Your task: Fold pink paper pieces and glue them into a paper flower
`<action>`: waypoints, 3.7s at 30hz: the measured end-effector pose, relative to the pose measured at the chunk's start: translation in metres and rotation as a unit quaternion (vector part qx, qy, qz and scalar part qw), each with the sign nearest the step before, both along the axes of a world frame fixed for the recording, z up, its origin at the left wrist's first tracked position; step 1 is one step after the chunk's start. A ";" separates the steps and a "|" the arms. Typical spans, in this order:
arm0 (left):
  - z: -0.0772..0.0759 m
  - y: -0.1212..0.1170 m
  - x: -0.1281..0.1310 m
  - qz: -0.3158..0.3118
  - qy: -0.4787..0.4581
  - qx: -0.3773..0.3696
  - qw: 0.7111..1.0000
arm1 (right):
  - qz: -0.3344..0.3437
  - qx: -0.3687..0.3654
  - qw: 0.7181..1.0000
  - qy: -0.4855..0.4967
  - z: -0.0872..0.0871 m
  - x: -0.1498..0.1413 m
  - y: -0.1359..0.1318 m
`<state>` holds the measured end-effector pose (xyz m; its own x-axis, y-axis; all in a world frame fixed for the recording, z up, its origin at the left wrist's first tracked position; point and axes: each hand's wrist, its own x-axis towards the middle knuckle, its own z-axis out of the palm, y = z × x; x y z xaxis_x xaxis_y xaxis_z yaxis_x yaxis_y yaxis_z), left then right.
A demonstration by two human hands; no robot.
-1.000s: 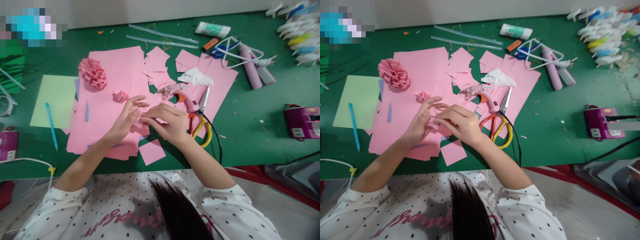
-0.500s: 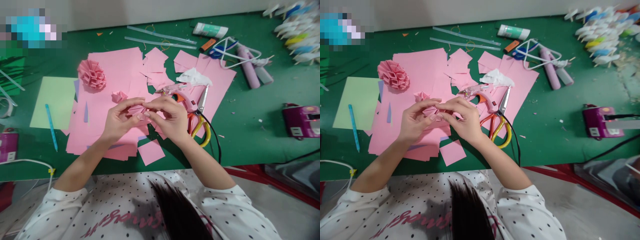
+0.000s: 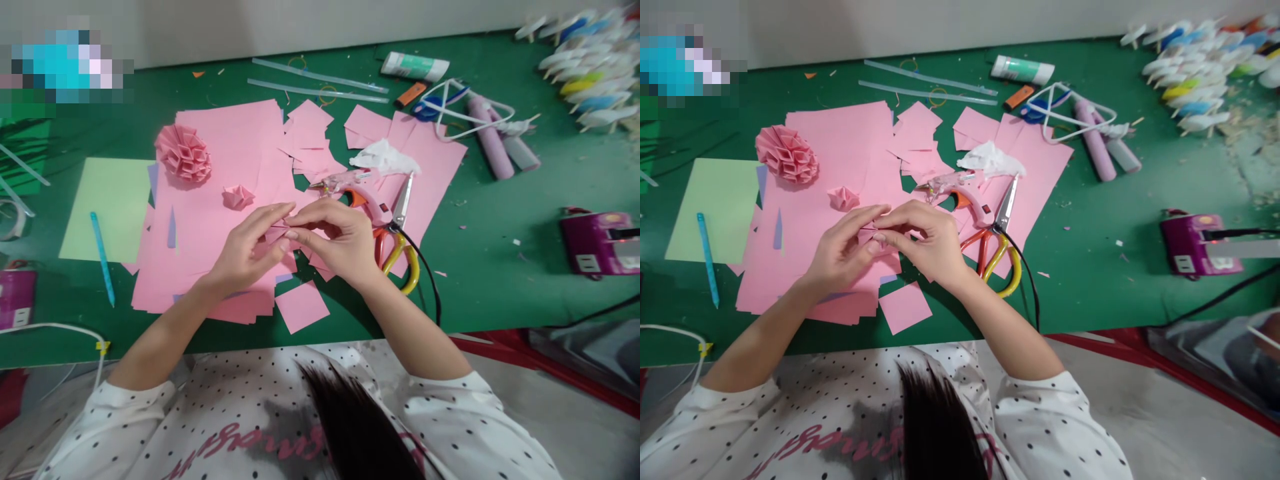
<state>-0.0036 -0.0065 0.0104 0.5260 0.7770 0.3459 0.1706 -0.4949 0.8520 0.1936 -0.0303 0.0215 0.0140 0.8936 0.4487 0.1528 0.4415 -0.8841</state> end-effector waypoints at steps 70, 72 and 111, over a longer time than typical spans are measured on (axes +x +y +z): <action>-0.002 0.004 0.005 0.113 0.017 -0.027 0.993 | -0.316 -0.195 0.880 -0.297 0.008 0.058 0.019; -0.002 0.005 0.005 0.117 0.018 -0.022 0.993 | -0.306 -0.193 0.883 -0.301 0.011 0.051 0.016; 0.002 0.003 0.003 0.089 0.052 0.023 0.994 | 0.112 -0.409 0.867 0.261 0.032 0.045 0.016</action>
<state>-0.0007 -0.0031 0.0122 0.4154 0.8459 0.3345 0.3450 -0.4867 0.8025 0.2390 -0.0142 0.0539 -0.1904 0.9168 -0.3510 -0.3721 -0.3983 -0.8384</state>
